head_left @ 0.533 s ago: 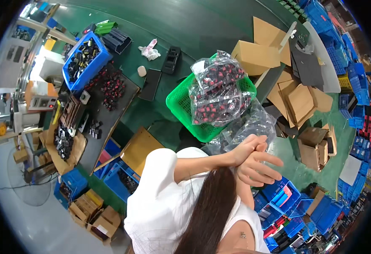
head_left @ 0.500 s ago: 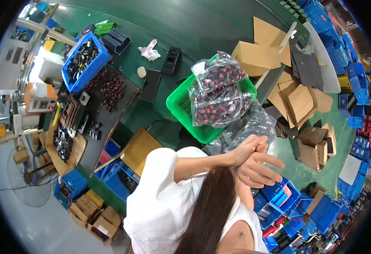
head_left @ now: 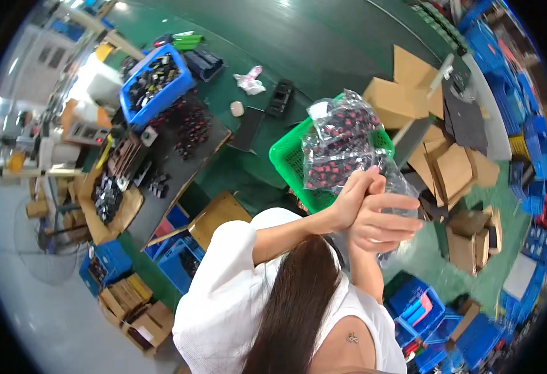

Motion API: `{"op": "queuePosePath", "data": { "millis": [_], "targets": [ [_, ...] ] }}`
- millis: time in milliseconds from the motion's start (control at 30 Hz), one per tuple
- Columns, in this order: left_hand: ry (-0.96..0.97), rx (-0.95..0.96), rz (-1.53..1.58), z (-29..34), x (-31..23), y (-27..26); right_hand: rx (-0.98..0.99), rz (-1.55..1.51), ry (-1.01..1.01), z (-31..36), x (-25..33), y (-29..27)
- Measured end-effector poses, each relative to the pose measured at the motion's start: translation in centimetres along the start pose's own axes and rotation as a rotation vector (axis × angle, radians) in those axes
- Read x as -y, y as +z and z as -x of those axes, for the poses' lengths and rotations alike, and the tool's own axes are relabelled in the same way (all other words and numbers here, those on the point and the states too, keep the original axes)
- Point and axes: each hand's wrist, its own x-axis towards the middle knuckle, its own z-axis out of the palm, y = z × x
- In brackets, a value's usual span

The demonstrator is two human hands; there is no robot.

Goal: Assembling plastic components at a workstation and organizing them into various storage bins and boxes.

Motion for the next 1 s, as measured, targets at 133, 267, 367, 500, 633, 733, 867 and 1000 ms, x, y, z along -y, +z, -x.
{"op": "queuePosePath", "data": {
  "millis": [133, 267, 367, 500, 633, 733, 867, 1000],
  "targets": [
    [-0.013, 0.008, -0.130, 1.4, -2.3, -1.4, 0.008, 0.061, 0.215, -0.6, -0.2, -2.6],
    [0.098, -0.074, -1.130, 3.1, -4.3, -5.0, -0.189, 0.475, 0.113, 2.3, -0.6, -4.0],
    [0.042, -0.179, -1.977, 6.1, -4.6, -11.0, -1.065, 0.950, 0.124, 4.0, -0.9, -3.6],
    [-0.833, -0.144, -1.831, 9.2, -6.4, -14.7, -1.440, 2.070, 1.193, 5.5, 0.6, -5.2],
    [-0.714, -0.152, -1.724, 10.6, -6.0, -18.1, -1.155, 2.093, 2.331, 7.8, 2.7, -5.5],
    [-0.599, -0.067, -1.721, 10.0, -6.7, -20.9, -1.269, 1.948, 2.244, 7.7, 3.9, -7.1],
    [-0.444, 0.034, -1.755, 9.2, -8.7, -24.2, -1.384, 2.243, 2.005, 6.7, 5.3, -11.1],
    [-0.416, 0.070, -1.769, 9.4, -12.5, -28.4, -1.676, 2.036, 2.078, 7.1, 7.1, -14.0]
  ]
}}
